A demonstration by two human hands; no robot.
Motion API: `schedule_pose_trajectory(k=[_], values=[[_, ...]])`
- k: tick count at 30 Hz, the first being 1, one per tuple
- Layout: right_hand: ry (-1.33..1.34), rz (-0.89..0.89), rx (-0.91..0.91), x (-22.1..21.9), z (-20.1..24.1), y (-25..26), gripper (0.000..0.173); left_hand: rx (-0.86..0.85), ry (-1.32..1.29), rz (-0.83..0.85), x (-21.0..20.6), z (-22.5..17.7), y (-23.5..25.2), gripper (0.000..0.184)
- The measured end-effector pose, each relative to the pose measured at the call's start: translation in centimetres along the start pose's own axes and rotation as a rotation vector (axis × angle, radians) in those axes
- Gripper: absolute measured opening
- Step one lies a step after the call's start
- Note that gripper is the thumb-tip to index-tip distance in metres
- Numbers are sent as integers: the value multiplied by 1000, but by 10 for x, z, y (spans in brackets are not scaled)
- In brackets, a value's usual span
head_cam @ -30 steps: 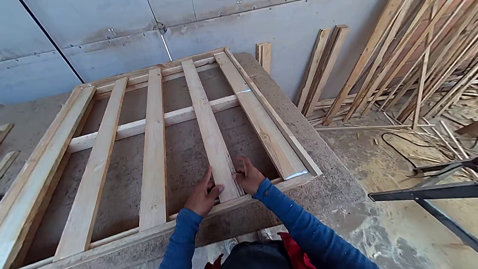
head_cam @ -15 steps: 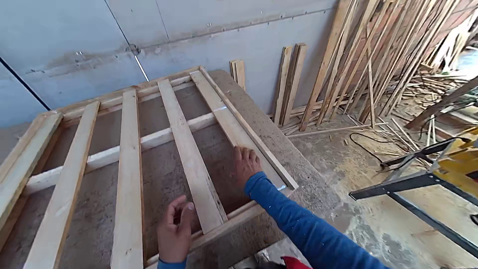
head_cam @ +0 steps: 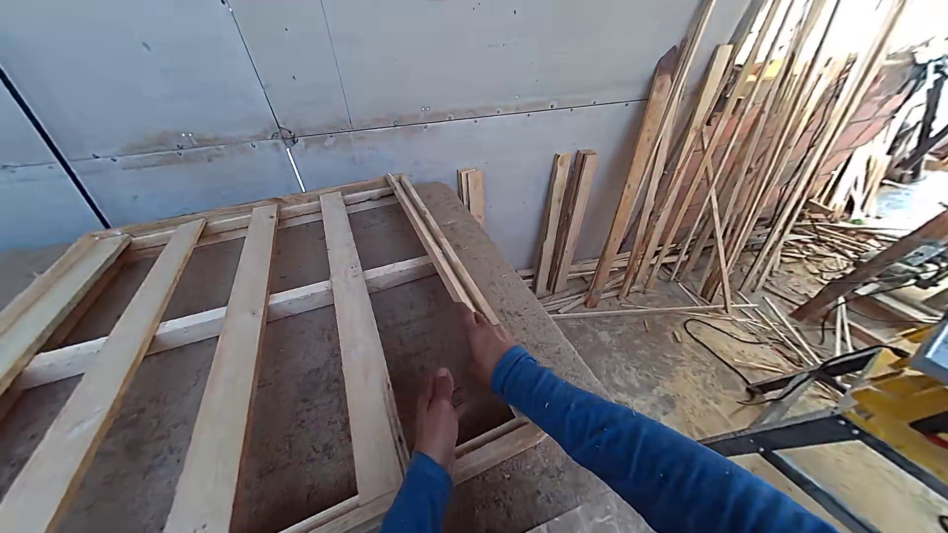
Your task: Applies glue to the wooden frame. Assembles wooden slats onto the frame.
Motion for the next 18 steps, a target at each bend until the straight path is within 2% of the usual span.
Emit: schedule_pose_trajectory(k=[2, 4, 6, 7, 11, 13, 15, 18], values=[[239, -31, 17, 31, 0, -15, 89, 3, -47, -12, -24, -5, 7, 49], [416, -35, 56, 51, 4, -31, 86, -96, -179, -24, -43, -21, -1, 52], [562, -43, 119, 53, -3, -35, 85, -148, -366, 46, -54, -30, -7, 50], [616, -51, 155, 48, -10, -32, 83, -161, -381, 30, -54, -32, -7, 48], [814, -38, 260, 13, -32, -8, 74, -337, -93, -183, -32, -43, -13, 36], [827, -53, 325, 4, -39, 3, 73, -393, 112, -252, -21, -51, -8, 44], [784, -131, 373, 3, -55, 14, 64, -373, 306, -288, -9, -54, 4, 58], [747, -245, 270, 1, -101, 43, 63, -311, 516, -319, 1, -57, 23, 69]])
Point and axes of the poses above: each hand's wrist, its own y-axis towards the middle knuckle, its own x-axis out of the back of the hand, z = x × y, the point moved 10 cm from there along y, towards the middle knuckle, and after that the axes turned 1 degree about x, right-handed, at the moved point
